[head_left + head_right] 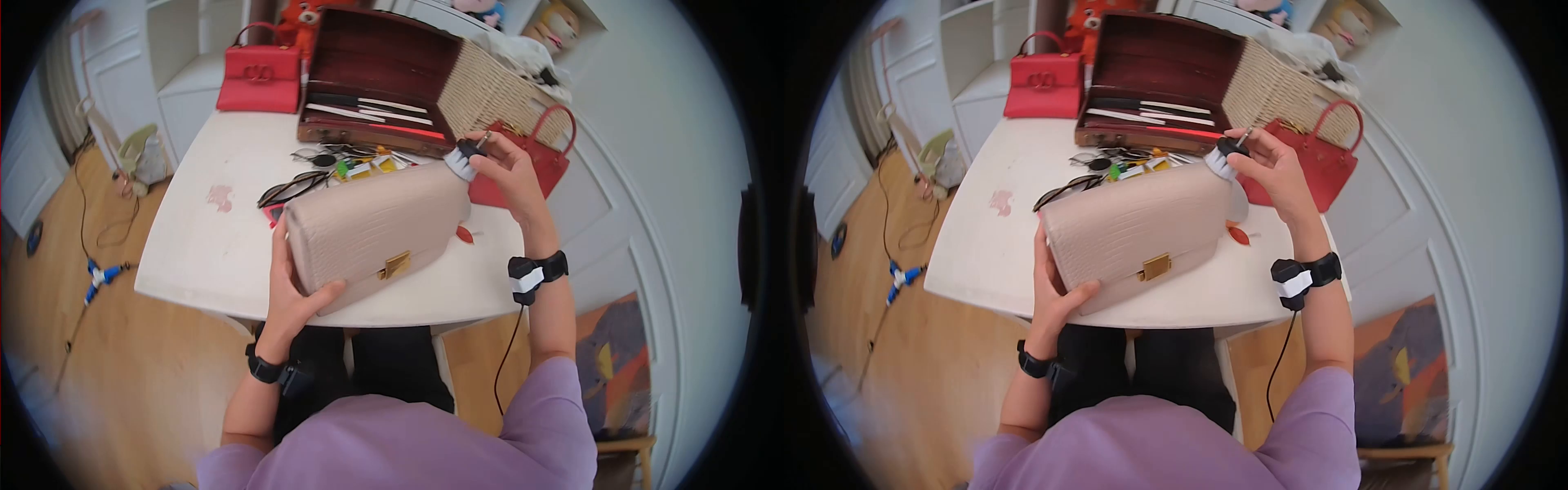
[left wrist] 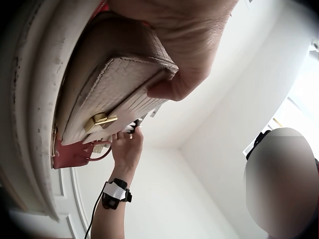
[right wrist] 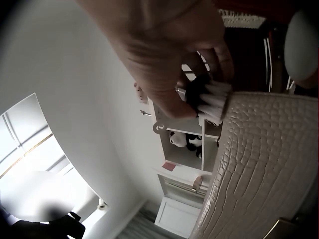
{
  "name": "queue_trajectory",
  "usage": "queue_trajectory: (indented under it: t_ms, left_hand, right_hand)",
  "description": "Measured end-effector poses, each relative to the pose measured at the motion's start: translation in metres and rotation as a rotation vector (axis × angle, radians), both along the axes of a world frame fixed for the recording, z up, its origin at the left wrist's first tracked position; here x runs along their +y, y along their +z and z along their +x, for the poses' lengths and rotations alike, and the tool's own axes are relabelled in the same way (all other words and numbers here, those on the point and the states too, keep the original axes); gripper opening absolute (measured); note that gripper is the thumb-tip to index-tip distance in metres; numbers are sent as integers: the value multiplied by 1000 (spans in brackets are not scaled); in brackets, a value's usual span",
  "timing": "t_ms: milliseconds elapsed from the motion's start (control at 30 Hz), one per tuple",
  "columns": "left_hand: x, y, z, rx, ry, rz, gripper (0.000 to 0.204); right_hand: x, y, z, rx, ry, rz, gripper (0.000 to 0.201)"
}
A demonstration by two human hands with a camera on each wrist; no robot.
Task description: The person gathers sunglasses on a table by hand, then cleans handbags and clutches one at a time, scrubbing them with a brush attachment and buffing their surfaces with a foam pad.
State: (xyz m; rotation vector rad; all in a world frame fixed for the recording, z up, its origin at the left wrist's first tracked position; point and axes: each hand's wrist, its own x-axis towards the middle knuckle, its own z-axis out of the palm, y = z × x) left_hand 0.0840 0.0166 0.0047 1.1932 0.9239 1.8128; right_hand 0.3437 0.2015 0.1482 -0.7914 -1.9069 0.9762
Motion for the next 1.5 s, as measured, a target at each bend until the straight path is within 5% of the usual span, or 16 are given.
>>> queue_trajectory:
  t_ms: [167, 267, 367, 433, 500, 533, 633, 867, 1033, 1100, 1400, 1500]
  left_hand:
    - [1, 2, 1, 1, 29, -79, 102]
    - [-1, -7, -5, -65, 52, -103, 91]
    - [-1, -17, -14, -178, 74, -114, 80]
    - [-2, -16, -18, -482, 22, -125, 71]
    - [-2, -18, -22, -481, 45, -152, 65]
    - [-3, -14, -19, -519, 48, -167, 65]
    - [-5, -15, -18, -510, 58, -176, 64]
    - [0, -6, -20, -579, 128, -150, 60]
    - [1, -5, -19, -548, 92, -133, 60]
    - [1, -5, -18, -541, 122, -135, 62]
    - [3, -7, -21, -572, 138, -144, 62]
    - [3, -3, -15, -513, 157, -159, 63]
  right_hand:
    - [11, -47, 37, 192, -134, -222, 32]
    - [0, -73, 30, 549, 105, -513, 35]
    - [-29, -88, 33, 442, 82, -548, 30]
    - [-29, -91, 42, 362, 85, -529, 31]
    - [-32, -73, 48, 100, 27, -395, 32]
    - [-29, -71, 39, 347, 54, -289, 34]
    - [-33, -49, 9, 557, 120, -34, 39]
    - [-55, -69, 37, 468, 404, -97, 42]
    - [-44, -47, 12, 530, 227, -70, 40]
    - [-41, -38, -4, 568, 324, -72, 44]
    - [-73, -88, 31, 615, 352, -25, 40]
    - [-66, -52, 21, 688, 230, 30, 41]
